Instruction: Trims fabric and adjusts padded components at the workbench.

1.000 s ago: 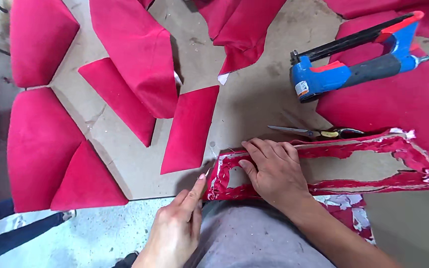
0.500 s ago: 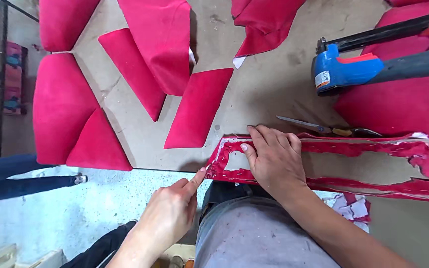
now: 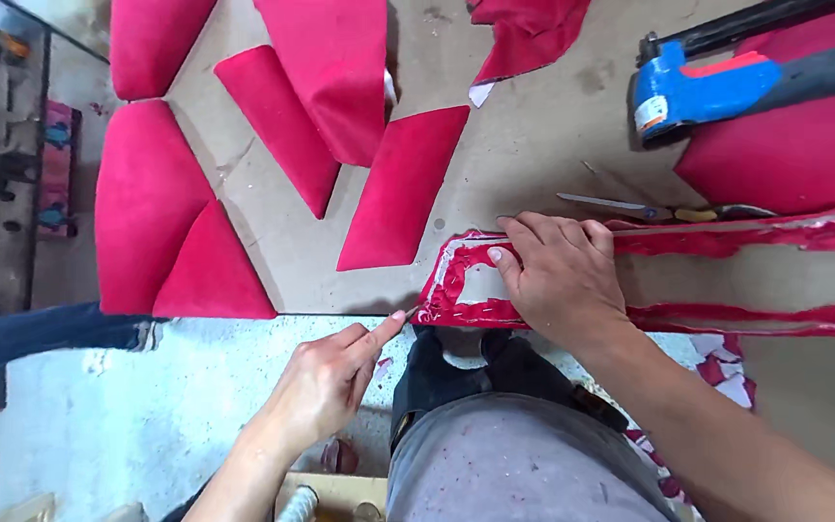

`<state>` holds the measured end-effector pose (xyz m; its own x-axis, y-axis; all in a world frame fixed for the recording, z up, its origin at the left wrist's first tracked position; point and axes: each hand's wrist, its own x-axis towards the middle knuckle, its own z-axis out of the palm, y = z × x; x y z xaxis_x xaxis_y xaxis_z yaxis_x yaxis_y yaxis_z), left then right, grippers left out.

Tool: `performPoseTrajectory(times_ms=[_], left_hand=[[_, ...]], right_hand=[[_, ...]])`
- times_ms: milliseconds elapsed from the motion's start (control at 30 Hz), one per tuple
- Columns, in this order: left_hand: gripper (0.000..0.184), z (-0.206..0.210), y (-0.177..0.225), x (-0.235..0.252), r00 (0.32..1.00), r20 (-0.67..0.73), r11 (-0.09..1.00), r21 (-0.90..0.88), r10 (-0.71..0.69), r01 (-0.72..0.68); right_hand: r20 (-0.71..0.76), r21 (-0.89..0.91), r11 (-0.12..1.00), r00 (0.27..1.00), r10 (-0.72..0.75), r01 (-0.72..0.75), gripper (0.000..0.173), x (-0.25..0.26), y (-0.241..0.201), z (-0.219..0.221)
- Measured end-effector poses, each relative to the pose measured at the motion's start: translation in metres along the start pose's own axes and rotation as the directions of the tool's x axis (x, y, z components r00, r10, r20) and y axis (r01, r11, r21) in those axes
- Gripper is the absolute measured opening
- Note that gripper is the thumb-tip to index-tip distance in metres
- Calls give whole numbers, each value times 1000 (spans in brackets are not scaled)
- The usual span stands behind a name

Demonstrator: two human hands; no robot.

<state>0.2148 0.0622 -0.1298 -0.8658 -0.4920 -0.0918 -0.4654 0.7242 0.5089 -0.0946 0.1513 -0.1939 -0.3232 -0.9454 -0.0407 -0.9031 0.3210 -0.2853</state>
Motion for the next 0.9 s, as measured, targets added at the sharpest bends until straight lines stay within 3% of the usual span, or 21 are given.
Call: performPoseTrajectory(times_ms=[133, 333, 567, 900], left_hand=[[44, -16, -29, 15, 966, 85, 969, 19, 243, -246], [47, -6, -44, 46, 846, 183, 853, 57, 501, -518], [49, 0, -33, 61, 835, 188, 838, 87, 517, -538], [52, -19, -41, 58, 809, 338, 828, 128, 481, -546]], right_hand=[[25, -23, 1000, 1000, 16, -15, 55, 4, -1, -2], [24, -31, 999, 999, 32, -31, 55, 5, -3, -2], [16, -23, 999, 999, 35, -35, 55, 6, -4, -1], [-57, -19, 1000, 998, 18, -19, 53, 3, -2, 5]])
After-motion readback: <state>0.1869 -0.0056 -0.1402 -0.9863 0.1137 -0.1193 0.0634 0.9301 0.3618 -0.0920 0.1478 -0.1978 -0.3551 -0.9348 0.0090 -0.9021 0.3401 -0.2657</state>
